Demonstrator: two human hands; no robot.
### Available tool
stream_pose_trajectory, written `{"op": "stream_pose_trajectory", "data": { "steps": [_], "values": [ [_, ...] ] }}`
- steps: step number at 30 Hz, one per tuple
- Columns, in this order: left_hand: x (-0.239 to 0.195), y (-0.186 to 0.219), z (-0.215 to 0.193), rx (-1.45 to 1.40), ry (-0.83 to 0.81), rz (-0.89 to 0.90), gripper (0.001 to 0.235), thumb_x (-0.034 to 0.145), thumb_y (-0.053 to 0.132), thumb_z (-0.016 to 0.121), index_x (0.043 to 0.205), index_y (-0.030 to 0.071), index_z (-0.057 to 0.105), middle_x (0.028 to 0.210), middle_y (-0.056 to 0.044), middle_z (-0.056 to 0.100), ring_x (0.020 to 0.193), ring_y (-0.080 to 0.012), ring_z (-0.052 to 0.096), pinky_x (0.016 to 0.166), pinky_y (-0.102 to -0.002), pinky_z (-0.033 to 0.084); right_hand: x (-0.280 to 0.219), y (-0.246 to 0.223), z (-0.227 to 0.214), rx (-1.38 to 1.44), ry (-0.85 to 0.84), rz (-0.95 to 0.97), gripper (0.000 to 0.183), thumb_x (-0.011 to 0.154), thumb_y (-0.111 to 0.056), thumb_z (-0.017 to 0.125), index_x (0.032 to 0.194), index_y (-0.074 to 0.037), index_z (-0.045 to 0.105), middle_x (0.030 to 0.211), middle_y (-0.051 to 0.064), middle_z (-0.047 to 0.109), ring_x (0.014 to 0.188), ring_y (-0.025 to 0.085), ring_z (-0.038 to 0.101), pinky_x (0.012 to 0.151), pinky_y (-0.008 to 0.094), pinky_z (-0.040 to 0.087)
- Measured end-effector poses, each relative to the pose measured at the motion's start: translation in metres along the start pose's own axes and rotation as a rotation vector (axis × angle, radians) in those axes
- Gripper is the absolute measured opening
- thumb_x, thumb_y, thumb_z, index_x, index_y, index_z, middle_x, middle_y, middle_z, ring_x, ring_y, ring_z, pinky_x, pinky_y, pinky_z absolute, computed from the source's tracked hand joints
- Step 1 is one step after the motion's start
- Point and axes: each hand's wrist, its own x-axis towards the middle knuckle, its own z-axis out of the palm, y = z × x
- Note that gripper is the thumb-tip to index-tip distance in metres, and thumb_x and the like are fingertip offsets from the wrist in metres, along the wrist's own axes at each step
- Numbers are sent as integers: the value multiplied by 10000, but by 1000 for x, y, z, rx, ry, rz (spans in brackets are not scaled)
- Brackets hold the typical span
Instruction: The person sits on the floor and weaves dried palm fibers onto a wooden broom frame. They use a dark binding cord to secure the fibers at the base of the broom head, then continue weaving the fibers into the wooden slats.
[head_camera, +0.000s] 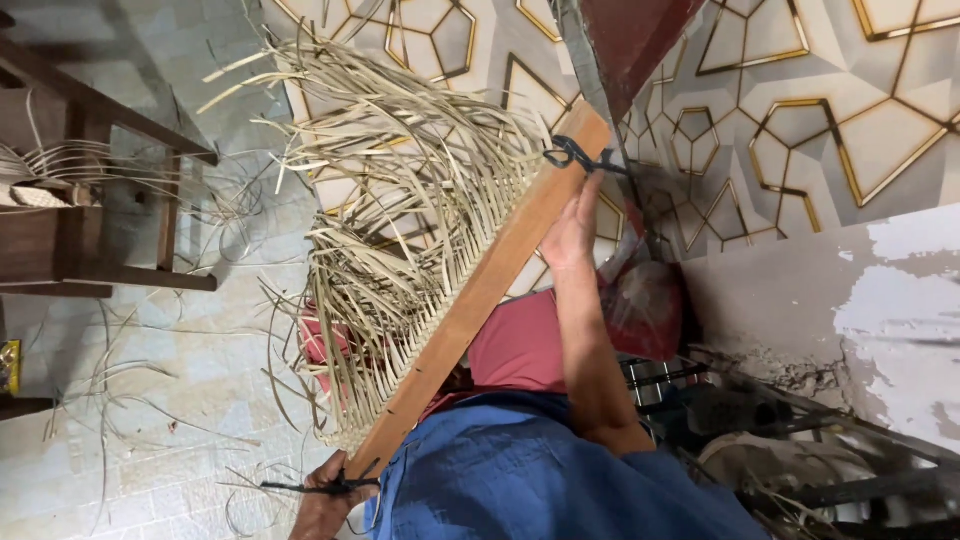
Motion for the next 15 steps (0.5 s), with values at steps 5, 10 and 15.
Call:
{"op": "stream_pose_trajectory", "data": {
  "steps": [5,10,15],
  "values": [
    [-39,45,30,490,9,153,478,714,62,987,847,94,529,776,-59,466,824,-206,329,723,-288,243,-5,-14,1,-395,-188,-449,731,804,-189,802,1426,-148,420,1287,87,599,1148,269,617,995,461,530],
    [-25,-1,21,11,200,143,592,626,-200,869,1117,5,609,1070,-45,560,1136,-170,516,1006,-402,292,-28,-46,46,-438,-94,-476,572,751,-326,810,1216,-82,584,1128,73,657,1044,230,651,918,412,553],
    [-36,13,21,-122,150,142,774,654,-219,797,1376,16,648,1227,-169,681,1179,-399,671,1068,-526,574,-44,-61,65,-242,88,-369,801,738,-583,769,1359,-100,622,1251,38,677,1176,188,655,981,353,553]
  ]
}}
